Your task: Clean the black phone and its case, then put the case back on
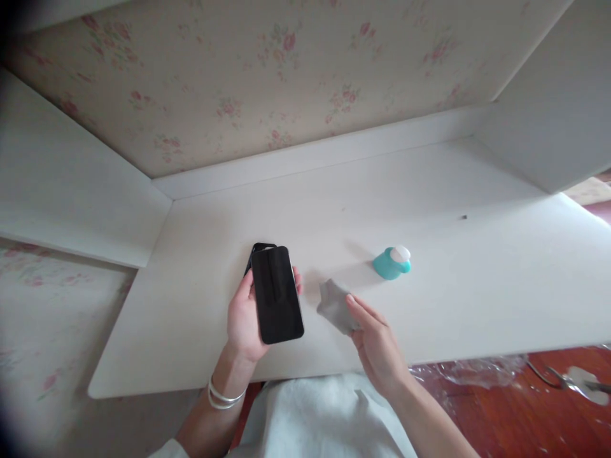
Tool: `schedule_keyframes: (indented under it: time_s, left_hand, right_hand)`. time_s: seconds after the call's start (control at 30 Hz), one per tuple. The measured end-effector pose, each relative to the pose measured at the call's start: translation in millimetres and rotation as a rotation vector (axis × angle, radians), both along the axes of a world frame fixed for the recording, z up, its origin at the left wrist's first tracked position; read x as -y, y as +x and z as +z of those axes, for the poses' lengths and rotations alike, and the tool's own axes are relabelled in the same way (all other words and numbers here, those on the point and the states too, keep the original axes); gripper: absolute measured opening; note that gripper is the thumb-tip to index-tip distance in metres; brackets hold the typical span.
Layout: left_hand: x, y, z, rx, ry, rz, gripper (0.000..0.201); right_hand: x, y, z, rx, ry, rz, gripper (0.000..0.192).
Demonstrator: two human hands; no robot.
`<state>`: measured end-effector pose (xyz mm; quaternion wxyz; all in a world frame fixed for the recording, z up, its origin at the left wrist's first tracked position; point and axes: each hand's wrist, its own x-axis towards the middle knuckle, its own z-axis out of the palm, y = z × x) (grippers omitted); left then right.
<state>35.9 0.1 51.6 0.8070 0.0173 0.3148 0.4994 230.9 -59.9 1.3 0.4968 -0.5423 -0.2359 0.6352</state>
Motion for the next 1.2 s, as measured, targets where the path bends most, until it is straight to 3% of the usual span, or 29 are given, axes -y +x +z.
schedule_keyframes:
  time_s: [0.2, 0.37, 0.43, 0.53, 0.67, 0.77, 0.83, 1.0, 1.2]
  left_hand:
    - [4, 17, -4.3, -0.127, -0.03, 0.043, 0.05]
    - [6, 27, -12.9, -0.263, -0.035, 0.075, 0.048]
    - [7, 26, -16.3, -0.33, 0.02, 0.09, 0.044]
    - [10, 22, -15.7, -0.449, 0.111, 0.083, 0.037]
    - [16, 23, -5.5, -0.494, 0.181, -0.013, 0.044]
    - [16, 26, -2.2, -0.506, 0.199, -0.009, 0.044]
    - [15, 26, -4.3, -0.509, 0.186, 0.017, 0.039]
    - [16, 18, -9.7, -0.289, 0.178, -0.107, 0.033]
    - [19, 8, -8.3, 0.085, 0.078, -0.284, 0.049]
  right_hand:
    - [12, -30, 15.0, -0.301, -0.037, 0.215, 0.032]
    - [14, -43, 13.3, -0.252, 0.019, 0.229, 0.042]
    - [10, -41, 12.4, -0.109, 0.068, 0.209, 0.044]
    - [3, -33, 13.6, 0.287, 0.201, 0.174, 0.04]
    - [0, -28, 15.8, 0.808, 0.521, 0.174, 0.029]
    - [2, -30, 15.8, 0.983, 0.808, 0.238, 0.035]
    - [3, -31, 17.3, 0.997, 0.882, 0.292, 0.048]
    - [6, -26, 33.2, 0.889, 0.952, 0.406, 0.057]
    - [8, -19, 58.3, 0.959, 1.218, 0.584, 0.051]
